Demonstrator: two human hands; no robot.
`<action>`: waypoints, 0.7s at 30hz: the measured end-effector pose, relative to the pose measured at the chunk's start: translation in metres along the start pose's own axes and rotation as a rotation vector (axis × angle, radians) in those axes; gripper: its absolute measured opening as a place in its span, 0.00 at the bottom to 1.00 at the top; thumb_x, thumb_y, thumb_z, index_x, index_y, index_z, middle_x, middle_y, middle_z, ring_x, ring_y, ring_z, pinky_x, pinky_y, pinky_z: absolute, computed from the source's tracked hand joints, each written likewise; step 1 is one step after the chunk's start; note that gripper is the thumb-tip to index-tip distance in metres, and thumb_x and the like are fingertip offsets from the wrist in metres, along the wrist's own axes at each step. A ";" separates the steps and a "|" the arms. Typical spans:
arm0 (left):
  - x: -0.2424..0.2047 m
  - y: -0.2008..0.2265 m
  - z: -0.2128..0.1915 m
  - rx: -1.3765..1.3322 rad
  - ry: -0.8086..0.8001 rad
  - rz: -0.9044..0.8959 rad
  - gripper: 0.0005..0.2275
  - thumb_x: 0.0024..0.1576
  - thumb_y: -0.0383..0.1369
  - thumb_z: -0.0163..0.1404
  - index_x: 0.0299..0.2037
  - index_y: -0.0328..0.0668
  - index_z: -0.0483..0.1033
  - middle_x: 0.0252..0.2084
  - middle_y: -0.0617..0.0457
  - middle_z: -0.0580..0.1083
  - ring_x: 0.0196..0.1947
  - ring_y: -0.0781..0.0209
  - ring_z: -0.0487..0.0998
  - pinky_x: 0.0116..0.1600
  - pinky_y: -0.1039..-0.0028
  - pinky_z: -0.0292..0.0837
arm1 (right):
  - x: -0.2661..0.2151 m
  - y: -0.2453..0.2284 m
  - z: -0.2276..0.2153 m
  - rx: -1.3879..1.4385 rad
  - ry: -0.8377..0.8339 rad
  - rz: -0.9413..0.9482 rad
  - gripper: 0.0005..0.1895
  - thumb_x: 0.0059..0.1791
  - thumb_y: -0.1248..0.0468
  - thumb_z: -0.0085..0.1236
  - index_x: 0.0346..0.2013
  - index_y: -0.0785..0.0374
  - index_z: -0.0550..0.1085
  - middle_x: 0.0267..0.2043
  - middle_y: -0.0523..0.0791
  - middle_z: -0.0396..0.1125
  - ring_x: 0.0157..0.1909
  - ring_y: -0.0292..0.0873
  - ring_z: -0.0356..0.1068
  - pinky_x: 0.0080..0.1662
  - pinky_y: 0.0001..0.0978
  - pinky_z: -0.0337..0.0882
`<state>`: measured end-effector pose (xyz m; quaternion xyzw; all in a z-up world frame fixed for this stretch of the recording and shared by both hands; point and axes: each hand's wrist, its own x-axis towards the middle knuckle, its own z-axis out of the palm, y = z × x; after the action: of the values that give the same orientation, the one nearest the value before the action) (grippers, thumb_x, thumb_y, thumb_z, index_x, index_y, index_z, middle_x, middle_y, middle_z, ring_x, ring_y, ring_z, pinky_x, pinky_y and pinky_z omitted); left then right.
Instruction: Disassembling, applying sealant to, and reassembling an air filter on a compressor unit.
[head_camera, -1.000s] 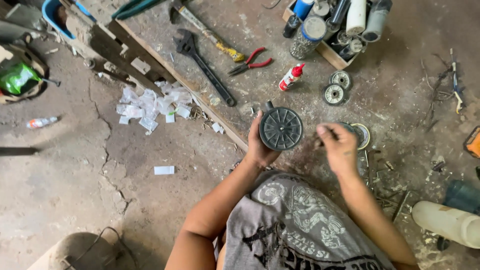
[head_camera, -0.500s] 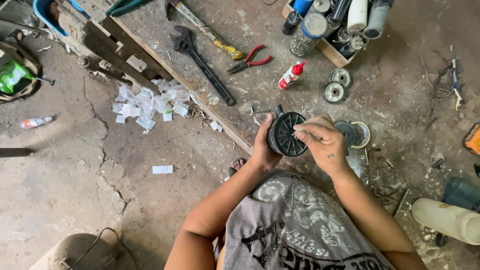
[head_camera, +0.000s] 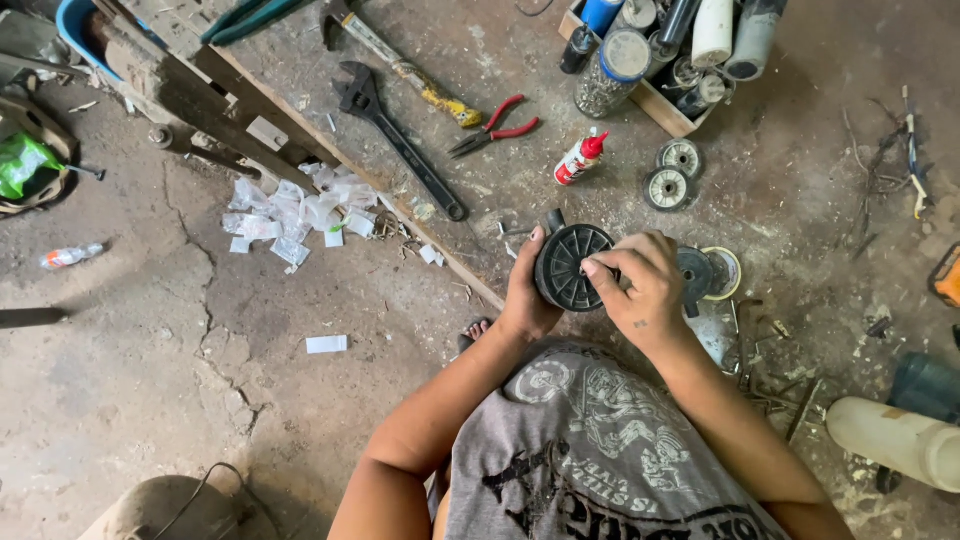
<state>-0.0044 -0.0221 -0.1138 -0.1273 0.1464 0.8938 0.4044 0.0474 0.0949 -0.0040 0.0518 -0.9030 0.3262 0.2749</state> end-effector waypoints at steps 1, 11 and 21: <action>0.002 -0.001 0.000 -0.004 0.008 0.001 0.31 0.63 0.55 0.50 0.58 0.28 0.74 0.50 0.23 0.75 0.53 0.38 0.78 0.62 0.50 0.71 | 0.000 0.000 0.000 -0.030 0.015 -0.006 0.05 0.52 0.64 0.66 0.34 0.63 0.81 0.30 0.42 0.63 0.32 0.44 0.61 0.45 0.40 0.64; -0.002 -0.001 0.015 0.034 0.043 -0.021 0.33 0.61 0.57 0.51 0.58 0.28 0.74 0.51 0.25 0.75 0.54 0.37 0.77 0.64 0.48 0.68 | -0.006 -0.003 -0.015 -0.159 -0.007 -0.017 0.07 0.57 0.64 0.57 0.40 0.65 0.80 0.36 0.45 0.68 0.40 0.49 0.71 0.46 0.40 0.67; 0.014 -0.020 -0.020 0.105 -0.025 -0.027 0.32 0.63 0.57 0.48 0.58 0.28 0.75 0.52 0.22 0.74 0.55 0.37 0.77 0.63 0.51 0.70 | 0.014 -0.024 -0.026 -0.185 -0.191 -0.048 0.10 0.50 0.67 0.64 0.45 0.66 0.79 0.35 0.51 0.71 0.39 0.55 0.74 0.43 0.45 0.72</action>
<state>0.0045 -0.0073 -0.1402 -0.0965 0.1865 0.8807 0.4246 0.0541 0.0929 0.0333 0.0788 -0.9497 0.2286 0.1992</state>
